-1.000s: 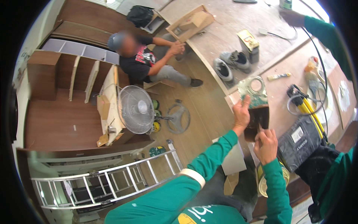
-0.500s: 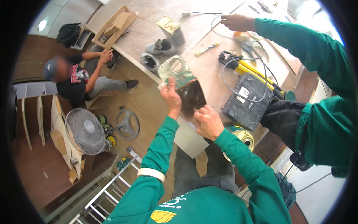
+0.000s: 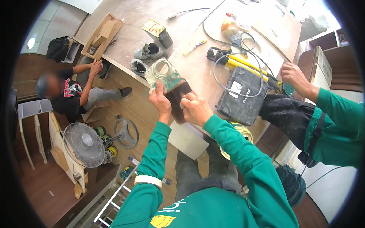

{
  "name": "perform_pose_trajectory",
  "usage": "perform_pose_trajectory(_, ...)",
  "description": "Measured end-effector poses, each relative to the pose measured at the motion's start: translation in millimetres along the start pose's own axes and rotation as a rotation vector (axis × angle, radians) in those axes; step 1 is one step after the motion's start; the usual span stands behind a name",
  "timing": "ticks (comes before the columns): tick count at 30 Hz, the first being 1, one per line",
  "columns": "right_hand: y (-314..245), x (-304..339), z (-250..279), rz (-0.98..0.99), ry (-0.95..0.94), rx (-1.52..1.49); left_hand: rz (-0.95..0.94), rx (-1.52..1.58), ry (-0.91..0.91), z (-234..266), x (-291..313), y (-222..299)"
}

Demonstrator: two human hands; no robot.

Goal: The person retrieves a paint can from under a sink, opens it, and stirs the contents with a stick. They then pour some of the paint into a smaller container and continue stirring.

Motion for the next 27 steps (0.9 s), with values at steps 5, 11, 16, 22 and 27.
perform_pose_trajectory(5,-11,34,-8,0.094,-0.178,0.005,-0.036,0.09,0.028,-3,-5,6)
perform_pose_trajectory(11,9,12,-4,0.085,-0.133,0.093,0.001,0.021,0.006,-3,-2,1)
perform_pose_trajectory(16,-5,34,-2,0.082,-0.323,0.067,0.004,0.022,0.013,2,-7,-3)
perform_pose_trajectory(22,8,3,-5,0.102,-0.162,0.049,-0.002,0.051,-0.024,-2,-9,-2)
perform_pose_trajectory(27,-2,30,1,0.08,-0.282,0.032,-0.005,0.075,-0.02,-4,-11,1)
Point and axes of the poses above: each hand's wrist, its own x-axis away from the middle knuckle, its own z-axis out of the back of the hand, y = z × x, the point moved 2 cm from there along -x, towards the middle knuckle, and after that the axes turned 9 degrees about -y, right-handed, at the moved point
